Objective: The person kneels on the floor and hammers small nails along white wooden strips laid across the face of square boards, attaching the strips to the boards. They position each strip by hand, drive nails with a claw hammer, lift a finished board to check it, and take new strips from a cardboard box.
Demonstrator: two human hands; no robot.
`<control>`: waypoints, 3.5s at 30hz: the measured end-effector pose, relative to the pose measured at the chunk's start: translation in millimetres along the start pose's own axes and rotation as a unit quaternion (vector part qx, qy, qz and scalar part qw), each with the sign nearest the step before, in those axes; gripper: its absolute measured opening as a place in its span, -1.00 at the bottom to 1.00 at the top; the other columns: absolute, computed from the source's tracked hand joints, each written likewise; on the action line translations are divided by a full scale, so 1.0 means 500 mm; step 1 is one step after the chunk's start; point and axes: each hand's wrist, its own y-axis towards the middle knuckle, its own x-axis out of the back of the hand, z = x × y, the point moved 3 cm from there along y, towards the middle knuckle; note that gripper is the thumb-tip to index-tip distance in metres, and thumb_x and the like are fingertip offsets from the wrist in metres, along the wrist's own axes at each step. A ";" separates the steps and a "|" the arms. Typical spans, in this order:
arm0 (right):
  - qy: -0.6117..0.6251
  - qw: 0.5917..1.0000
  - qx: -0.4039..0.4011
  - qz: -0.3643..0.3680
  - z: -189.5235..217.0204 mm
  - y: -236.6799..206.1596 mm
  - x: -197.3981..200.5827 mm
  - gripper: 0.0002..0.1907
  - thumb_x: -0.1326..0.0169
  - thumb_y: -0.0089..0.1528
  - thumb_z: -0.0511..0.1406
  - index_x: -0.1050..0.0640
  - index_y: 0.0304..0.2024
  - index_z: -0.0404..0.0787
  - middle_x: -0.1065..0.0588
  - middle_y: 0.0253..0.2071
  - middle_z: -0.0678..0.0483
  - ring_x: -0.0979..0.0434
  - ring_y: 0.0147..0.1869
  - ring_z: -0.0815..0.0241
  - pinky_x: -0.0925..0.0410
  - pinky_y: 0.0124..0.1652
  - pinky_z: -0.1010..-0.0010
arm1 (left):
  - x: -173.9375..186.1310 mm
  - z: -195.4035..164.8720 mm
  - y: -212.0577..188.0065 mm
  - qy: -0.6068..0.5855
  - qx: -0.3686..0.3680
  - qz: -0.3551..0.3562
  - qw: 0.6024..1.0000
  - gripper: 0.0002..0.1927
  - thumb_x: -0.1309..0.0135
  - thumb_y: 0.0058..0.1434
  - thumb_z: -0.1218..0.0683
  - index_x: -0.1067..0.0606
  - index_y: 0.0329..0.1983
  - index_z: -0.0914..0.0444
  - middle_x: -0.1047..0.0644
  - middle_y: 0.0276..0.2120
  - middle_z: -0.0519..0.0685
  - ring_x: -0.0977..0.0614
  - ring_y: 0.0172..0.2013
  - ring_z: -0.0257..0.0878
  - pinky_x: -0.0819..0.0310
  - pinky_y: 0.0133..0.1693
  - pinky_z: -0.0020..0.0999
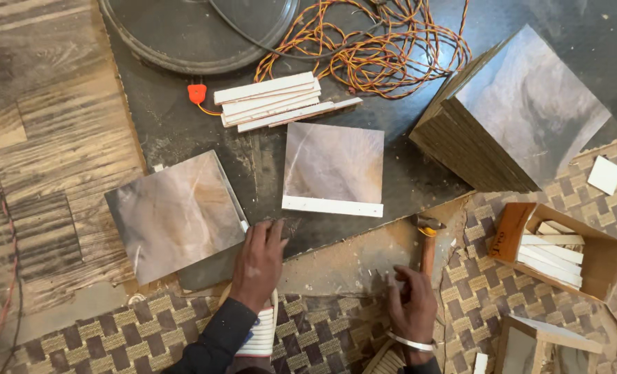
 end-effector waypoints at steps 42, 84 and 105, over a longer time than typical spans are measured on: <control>-0.066 0.981 -0.182 0.030 -0.150 -0.116 0.048 -0.35 -0.32 0.08 -0.22 -0.41 0.16 -0.29 -0.61 -0.23 -0.15 -0.68 -0.30 0.00 -0.51 -0.30 0.21 | 0.038 -0.018 0.009 -0.092 0.061 0.034 0.993 -0.89 -0.06 0.28 0.23 -0.48 -0.14 0.27 -0.62 -0.30 0.01 -0.67 -0.24 -0.18 -0.50 -0.17 -0.25; 0.095 0.980 -0.162 0.060 -0.086 -0.077 0.049 -0.75 0.01 0.31 -0.15 -0.52 -0.28 -0.18 -0.43 -0.74 0.16 -0.42 -0.73 0.29 -0.27 -0.71 0.34 | -0.271 -0.225 0.196 -0.114 -0.193 -0.022 0.974 -0.96 -0.12 0.26 0.20 -0.52 -0.26 0.17 -0.44 -0.30 -0.12 -0.47 -0.22 -0.12 -0.30 -0.13 -0.17; 0.027 0.982 -0.174 0.069 -0.099 -0.037 0.009 -0.77 0.05 0.35 -0.20 -0.43 -0.24 -0.25 -0.42 -0.73 -0.04 -0.40 -0.73 0.10 -0.23 -0.69 0.23 | -0.274 -0.202 0.229 -0.127 -0.185 -0.021 0.974 -0.95 -0.14 0.27 0.17 -0.49 -0.30 0.19 -0.43 -0.33 -0.07 -0.47 -0.23 -0.09 -0.30 -0.14 -0.14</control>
